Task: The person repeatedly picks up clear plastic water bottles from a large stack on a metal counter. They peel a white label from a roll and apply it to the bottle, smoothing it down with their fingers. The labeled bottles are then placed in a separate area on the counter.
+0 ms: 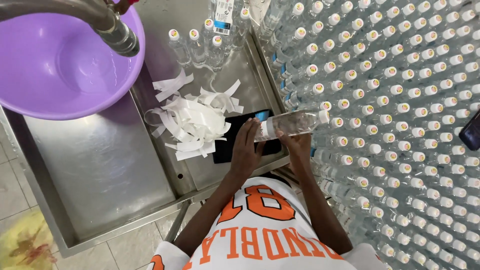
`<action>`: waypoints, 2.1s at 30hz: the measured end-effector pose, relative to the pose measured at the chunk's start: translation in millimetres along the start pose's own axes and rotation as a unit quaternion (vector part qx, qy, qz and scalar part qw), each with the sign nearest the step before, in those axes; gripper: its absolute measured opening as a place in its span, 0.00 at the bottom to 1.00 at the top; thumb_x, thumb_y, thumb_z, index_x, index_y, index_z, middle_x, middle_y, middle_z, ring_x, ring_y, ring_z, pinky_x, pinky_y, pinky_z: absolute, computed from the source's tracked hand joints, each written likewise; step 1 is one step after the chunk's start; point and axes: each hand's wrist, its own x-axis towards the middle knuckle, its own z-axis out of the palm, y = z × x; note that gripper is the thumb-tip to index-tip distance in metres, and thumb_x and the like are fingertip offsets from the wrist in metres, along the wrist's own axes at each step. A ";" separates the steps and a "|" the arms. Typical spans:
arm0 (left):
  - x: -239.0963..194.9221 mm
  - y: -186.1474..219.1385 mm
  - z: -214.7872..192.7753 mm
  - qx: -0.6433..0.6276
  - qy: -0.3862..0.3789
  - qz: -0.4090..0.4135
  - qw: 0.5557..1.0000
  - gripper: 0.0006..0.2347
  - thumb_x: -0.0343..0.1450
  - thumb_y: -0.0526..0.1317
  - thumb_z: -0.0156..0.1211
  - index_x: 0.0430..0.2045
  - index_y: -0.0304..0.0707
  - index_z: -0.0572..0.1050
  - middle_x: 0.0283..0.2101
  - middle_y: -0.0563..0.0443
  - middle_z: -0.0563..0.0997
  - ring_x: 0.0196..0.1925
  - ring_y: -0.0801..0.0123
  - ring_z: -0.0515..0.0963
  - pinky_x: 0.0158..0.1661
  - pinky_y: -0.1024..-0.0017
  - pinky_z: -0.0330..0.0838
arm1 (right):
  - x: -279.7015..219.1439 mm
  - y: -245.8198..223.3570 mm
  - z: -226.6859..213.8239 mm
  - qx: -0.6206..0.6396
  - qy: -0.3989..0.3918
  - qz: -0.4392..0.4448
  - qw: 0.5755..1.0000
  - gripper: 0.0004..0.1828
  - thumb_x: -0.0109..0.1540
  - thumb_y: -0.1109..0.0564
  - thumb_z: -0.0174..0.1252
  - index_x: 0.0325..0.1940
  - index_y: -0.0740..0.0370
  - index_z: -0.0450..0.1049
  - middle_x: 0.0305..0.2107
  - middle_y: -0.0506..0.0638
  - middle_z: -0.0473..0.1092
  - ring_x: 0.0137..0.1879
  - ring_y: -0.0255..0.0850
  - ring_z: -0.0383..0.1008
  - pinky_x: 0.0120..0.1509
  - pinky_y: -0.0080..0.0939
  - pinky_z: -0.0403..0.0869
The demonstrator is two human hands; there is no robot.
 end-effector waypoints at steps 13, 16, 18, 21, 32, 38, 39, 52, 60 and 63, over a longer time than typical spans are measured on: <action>13.6 -13.6 -31.6 -0.120 -0.102 -0.134 0.978 0.24 0.65 0.33 0.77 0.55 0.39 0.72 0.54 0.46 0.73 0.60 0.47 0.80 0.65 0.48 0.73 | 35.6 -79.7 -13.6 -0.055 -0.330 -0.013 0.942 0.44 0.51 0.58 0.83 0.70 0.62 0.73 0.60 0.63 0.78 0.67 0.53 0.77 0.71 0.62 0.73; 13.4 -29.5 -28.9 -0.130 -0.064 -0.159 0.977 0.23 0.66 0.36 0.77 0.54 0.43 0.72 0.54 0.50 0.70 0.60 0.49 0.77 0.64 0.50 0.72 | 64.0 -97.1 -16.3 -0.154 -0.327 -0.056 0.931 0.47 0.52 0.55 0.83 0.73 0.59 0.71 0.60 0.58 0.77 0.69 0.54 0.76 0.69 0.59 0.76; 23.8 -31.9 -38.0 -0.148 -0.051 -0.176 0.972 0.24 0.67 0.36 0.76 0.56 0.43 0.70 0.55 0.47 0.68 0.62 0.46 0.73 0.63 0.46 0.68 | 81.0 -109.6 -8.7 -0.234 -0.316 -0.109 0.913 0.49 0.49 0.54 0.86 0.71 0.58 0.70 0.56 0.58 0.78 0.67 0.56 0.77 0.66 0.61 0.78; 50.1 -34.4 -46.1 -0.175 -0.016 -0.188 0.966 0.29 0.67 0.41 0.79 0.61 0.48 0.69 0.58 0.50 0.66 0.66 0.50 0.69 0.67 0.46 0.63 | 119.2 -132.7 10.0 -0.279 -0.337 -0.142 0.888 0.40 0.51 0.54 0.84 0.64 0.59 0.75 0.51 0.59 0.81 0.62 0.60 0.79 0.57 0.61 0.81; 31.0 -74.6 -66.8 -0.146 0.065 -0.325 0.932 0.49 0.64 0.44 0.80 0.77 0.44 0.48 0.77 0.45 0.53 0.75 0.54 0.62 0.72 0.51 0.63 | 420.8 -144.0 92.2 -0.437 -0.119 -0.389 0.802 0.33 0.62 0.47 0.84 0.58 0.58 0.69 0.42 0.59 0.80 0.42 0.53 0.79 0.39 0.53 0.74; 29.3 -64.0 -72.0 -0.162 0.047 -0.372 0.913 0.45 0.67 0.42 0.78 0.76 0.46 0.50 0.75 0.45 0.54 0.75 0.56 0.63 0.73 0.51 0.63 | 529.7 -42.5 109.1 -0.591 -0.167 -0.327 0.718 0.37 0.55 0.42 0.83 0.57 0.60 0.72 0.25 0.48 0.75 0.41 0.49 0.71 0.62 0.62 0.67; 25.9 -65.0 -71.0 -0.163 0.046 -0.380 0.909 0.45 0.67 0.41 0.79 0.76 0.47 0.50 0.75 0.44 0.54 0.75 0.55 0.63 0.73 0.50 0.64 | 536.7 -28.5 106.4 -0.621 -0.186 -0.298 0.701 0.38 0.54 0.38 0.80 0.59 0.58 0.72 0.35 0.50 0.80 0.57 0.58 0.71 0.67 0.66 0.56; 22.0 -71.3 -64.3 -0.188 0.062 -0.436 0.878 0.38 0.72 0.41 0.71 0.76 0.49 0.53 0.74 0.45 0.54 0.73 0.56 0.67 0.70 0.54 0.66 | 368.9 -32.2 267.9 -0.511 -0.218 -0.328 0.764 0.28 0.66 0.49 0.72 0.68 0.61 0.78 0.65 0.72 0.67 0.77 0.68 0.53 0.82 0.65 0.46; 23.8 -78.0 -54.5 -0.202 0.126 -0.380 0.894 0.36 0.75 0.42 0.70 0.76 0.48 0.52 0.73 0.43 0.49 0.73 0.53 0.63 0.69 0.57 0.71 | 286.7 31.0 363.4 -0.589 -0.290 -0.433 0.618 0.24 0.60 0.61 0.71 0.54 0.60 0.65 0.45 0.65 0.78 0.63 0.59 0.80 0.91 0.65 0.39; 25.6 -71.6 -57.1 -0.202 0.198 -0.357 0.890 0.31 0.77 0.41 0.67 0.74 0.46 0.55 0.72 0.43 0.52 0.72 0.53 0.65 0.66 0.57 0.75 | 275.2 59.5 341.6 -0.581 -0.306 -0.433 0.617 0.34 0.54 0.48 0.81 0.57 0.57 0.70 0.48 0.60 0.80 0.65 0.53 0.80 0.90 0.61 0.43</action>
